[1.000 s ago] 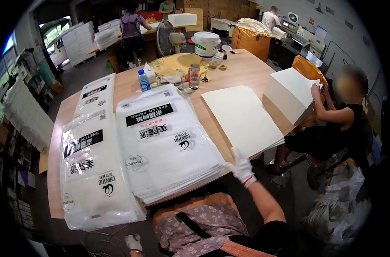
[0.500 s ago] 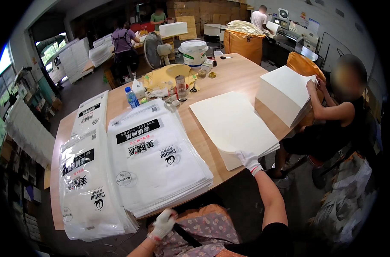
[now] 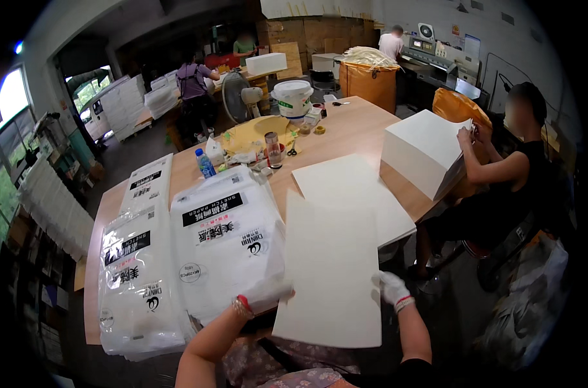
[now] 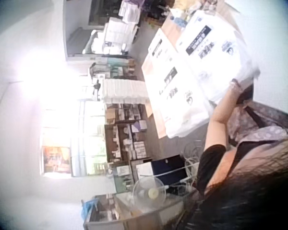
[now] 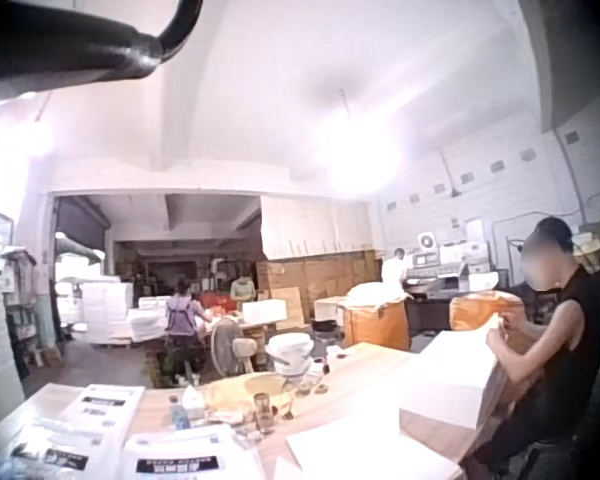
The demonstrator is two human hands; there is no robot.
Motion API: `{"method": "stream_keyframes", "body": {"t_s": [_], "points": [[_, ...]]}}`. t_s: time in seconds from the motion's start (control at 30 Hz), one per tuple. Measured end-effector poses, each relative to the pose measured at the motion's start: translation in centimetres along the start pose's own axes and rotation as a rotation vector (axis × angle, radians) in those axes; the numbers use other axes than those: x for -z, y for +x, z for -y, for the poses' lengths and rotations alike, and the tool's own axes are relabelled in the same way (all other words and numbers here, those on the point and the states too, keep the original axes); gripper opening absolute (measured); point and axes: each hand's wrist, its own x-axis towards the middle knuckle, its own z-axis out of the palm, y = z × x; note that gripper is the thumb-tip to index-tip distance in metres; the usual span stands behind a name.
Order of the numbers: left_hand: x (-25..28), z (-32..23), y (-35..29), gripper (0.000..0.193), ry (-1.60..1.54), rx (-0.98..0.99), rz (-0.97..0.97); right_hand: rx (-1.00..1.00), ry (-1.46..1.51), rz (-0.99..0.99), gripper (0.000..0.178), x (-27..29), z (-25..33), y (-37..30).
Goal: The person inserts stacks of white paper into clear plastic packaging bags. They repeatedly pick up a stack of paper, place it into a bag, and then fold the top of the bag to seal it. The process is repeated continuously throughout the video.
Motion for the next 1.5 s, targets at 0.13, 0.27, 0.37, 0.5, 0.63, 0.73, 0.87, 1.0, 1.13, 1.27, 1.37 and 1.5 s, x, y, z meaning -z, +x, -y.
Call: {"method": "stream_keyframes", "body": {"t_s": [0.13, 0.27, 0.37, 0.5, 0.63, 0.73, 0.87, 1.0, 1.13, 1.27, 1.37, 1.5], "points": [[-6.4, 1.2, -2.3, 0.061, 0.866, 0.028, -0.158, -0.019, 0.147, 0.075, 0.054, -8.2, -4.9, -2.6], [-9.8, 12.1, -0.2, 0.069, 1.307, -0.507, -0.250, 0.133, -0.496, -0.410, 0.036, -16.6, -6.6, -4.0], [-3.1, 11.7, 0.3, 0.049, 0.705, -0.071, -0.050, 0.429, -0.505, -0.400, 0.030, -17.6, -5.5, -5.1], [12.6, 15.1, -1.4, 0.036, 0.865, -0.110, -1.025, 0.389, -0.514, -0.282, 0.028, -19.2, -1.2, -7.9], [16.8, 16.1, -1.8, 0.032, 0.958, 0.194, -0.932, 0.517, -0.733, -0.189, 0.026, -20.7, 3.3, -10.4], [16.6, 17.3, 0.9, 0.025, 0.522, -0.064, -0.635, 0.636, -1.027, -0.047, 0.025, -23.9, 6.7, -13.4], [15.2, 15.5, 3.5, 0.019, 0.014, -0.030, -0.285, 0.740, -1.357, 0.128, 0.014, -25.6, 7.5, -14.9], [15.8, 11.1, 2.7, 0.018, -0.358, -0.261, -0.445, 0.615, -1.848, 0.178, 0.029, -25.8, 4.7, -14.2], [19.6, 2.3, 0.4, 0.018, -0.396, -0.526, -0.540, 0.101, -1.959, 0.259, 0.048, -26.9, 2.7, -12.4], [17.2, -10.2, -4.6, 0.020, 0.095, -0.587, -0.517, 0.242, -1.728, 0.287, 0.037, -28.8, 3.7, -14.2], [15.0, -7.2, -2.6, 0.026, 0.618, -0.714, -0.681, 0.343, -1.827, 0.520, 0.031, -28.9, 5.6, -12.4], [0.0, -5.5, -4.2, 0.043, 0.637, -0.584, -0.085, 0.708, -1.728, 0.296, 0.030, -25.8, 2.8, -3.4]]}}
